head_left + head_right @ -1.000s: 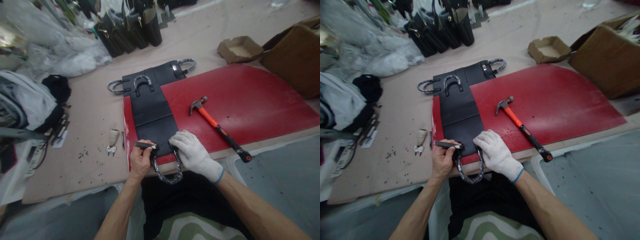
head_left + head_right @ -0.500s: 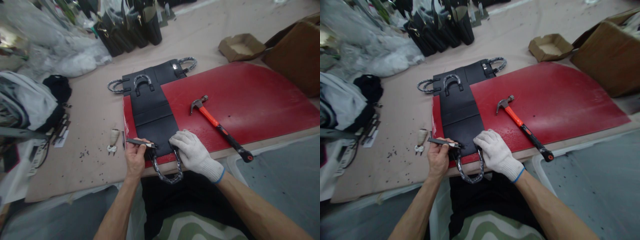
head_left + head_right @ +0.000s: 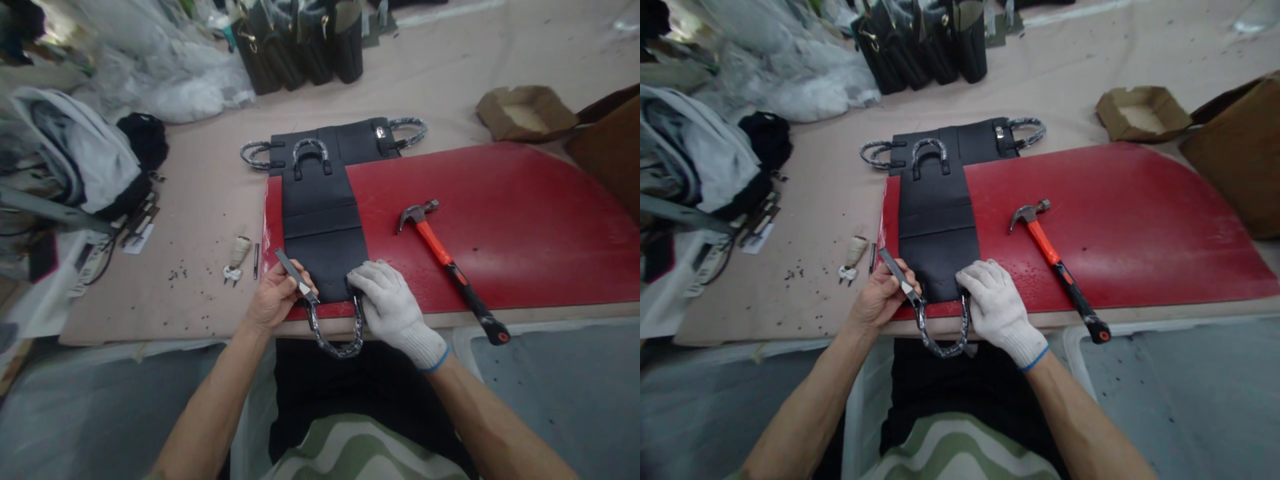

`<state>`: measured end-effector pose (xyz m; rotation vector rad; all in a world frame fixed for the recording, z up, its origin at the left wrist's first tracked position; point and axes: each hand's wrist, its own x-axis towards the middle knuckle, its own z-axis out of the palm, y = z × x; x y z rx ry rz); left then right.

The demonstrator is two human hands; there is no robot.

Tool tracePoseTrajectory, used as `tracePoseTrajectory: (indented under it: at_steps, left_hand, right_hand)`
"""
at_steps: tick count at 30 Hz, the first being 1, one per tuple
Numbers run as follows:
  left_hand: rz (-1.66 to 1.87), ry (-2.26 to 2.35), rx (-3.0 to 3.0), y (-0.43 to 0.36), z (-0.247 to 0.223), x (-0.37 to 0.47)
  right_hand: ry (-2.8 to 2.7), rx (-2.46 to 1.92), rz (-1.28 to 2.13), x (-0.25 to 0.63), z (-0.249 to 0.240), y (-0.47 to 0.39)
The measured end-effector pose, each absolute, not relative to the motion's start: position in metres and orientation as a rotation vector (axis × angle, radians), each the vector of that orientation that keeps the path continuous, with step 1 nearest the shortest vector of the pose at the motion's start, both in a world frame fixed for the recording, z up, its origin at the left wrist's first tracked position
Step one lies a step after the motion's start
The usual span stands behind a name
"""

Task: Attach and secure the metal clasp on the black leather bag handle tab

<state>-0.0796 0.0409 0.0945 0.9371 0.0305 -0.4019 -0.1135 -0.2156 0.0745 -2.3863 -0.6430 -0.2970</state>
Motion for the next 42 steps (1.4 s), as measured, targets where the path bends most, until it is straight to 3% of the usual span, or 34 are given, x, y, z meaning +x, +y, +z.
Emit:
tracePoseTrajectory:
  at_steps: [5, 13, 32, 42]
  left_hand:
    - [-0.377, 0.025, 1.025, 0.042, 0.093, -0.076]
    - [0.141, -0.058, 1.612, 0.044, 0.083, -0.089]
    - [0.102, -0.133, 1.833, 0.027, 0.061, -0.104]
    - [0.259, -0.308, 2.043, 0.022, 0.068, -0.100]
  right_hand:
    - [-0.643, -2.399, -0.284, -0.115, 0.073, -0.216]
    - [-0.644, -2.378, -0.272, -0.114, 0.074, -0.216]
    - [-0.635, -2.375, -0.239, -0.114, 0.074, -0.217]
    - [-0.626, -2.336, -0.244, -0.113, 0.079, -0.217]
